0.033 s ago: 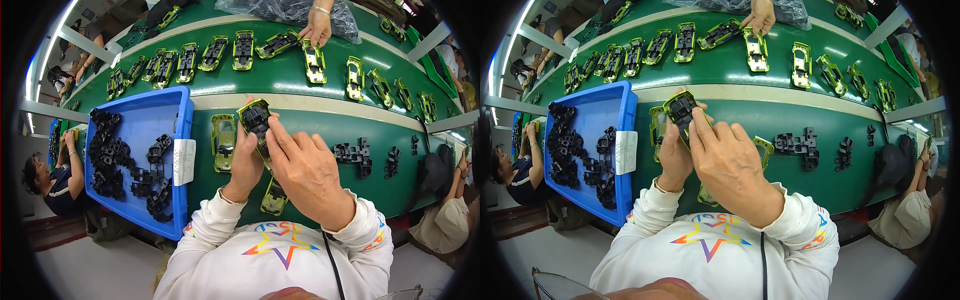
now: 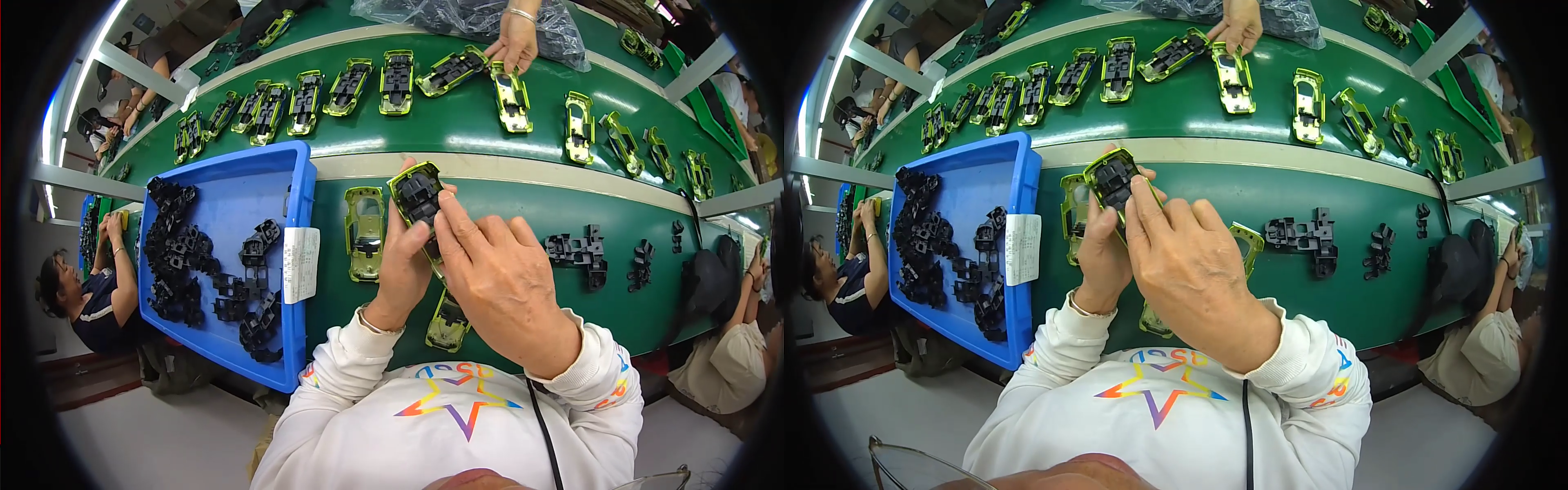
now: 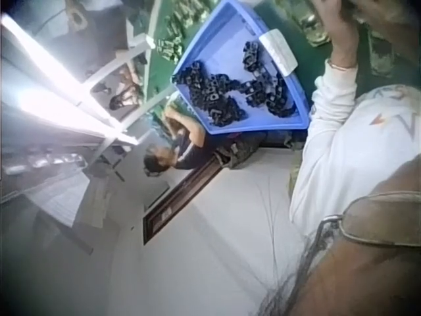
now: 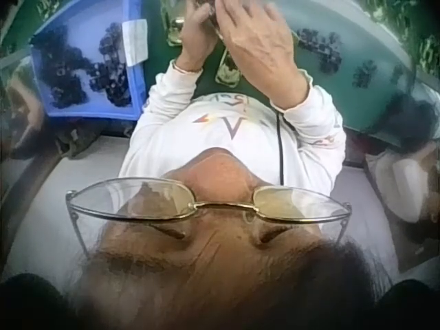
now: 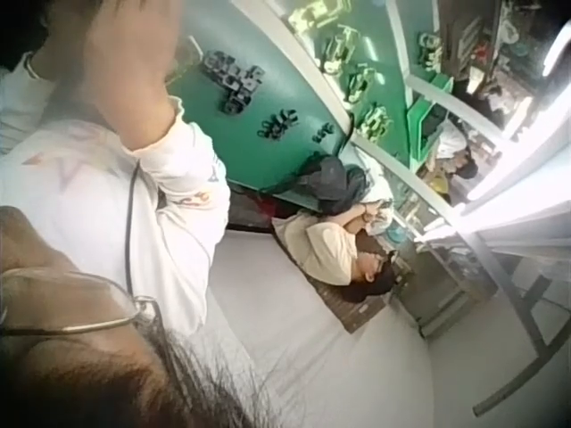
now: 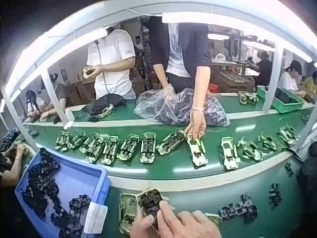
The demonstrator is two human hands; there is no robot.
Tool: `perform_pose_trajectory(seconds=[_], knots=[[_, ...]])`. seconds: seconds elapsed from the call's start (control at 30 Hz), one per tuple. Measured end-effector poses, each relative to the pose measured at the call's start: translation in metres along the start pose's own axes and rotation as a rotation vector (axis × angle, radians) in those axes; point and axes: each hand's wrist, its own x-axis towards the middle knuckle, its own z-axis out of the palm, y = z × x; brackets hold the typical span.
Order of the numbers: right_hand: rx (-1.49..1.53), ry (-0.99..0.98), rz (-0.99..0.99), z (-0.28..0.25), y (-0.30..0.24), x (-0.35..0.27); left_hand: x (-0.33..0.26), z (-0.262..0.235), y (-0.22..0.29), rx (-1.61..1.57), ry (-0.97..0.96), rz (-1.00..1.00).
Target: The person assembles toy cars by inserting black interior pieces into green car bodies and placing them on the table. They then retrieve small black components from a sack onto the table and attach them to black plastic bases by hand.
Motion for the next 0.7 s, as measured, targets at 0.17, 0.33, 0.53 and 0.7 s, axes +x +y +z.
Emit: perform_pose_trajectory(seconds=[0.17,0.33,0.53,0.7], knots=[[-0.082,0.023,-0.026,0.005,-0.001,0.002,-0.001,0.004,0.003,-0.056,0.102,-0.100],[-0.052,0.030,-0.006,0.015,0.001,0.000,-0.001,0.006,0.008,-0.067,0.162,-0.128],[0.408,0.006,0.019,0.013,0.029,-0.001,0.000,0.005,0.007,0.005,0.175,-0.130],[0.823,0.094,0.155,0.017,0.067,-0.017,0.011,0.013,0.006,-0.049,0.153,-0.178]])
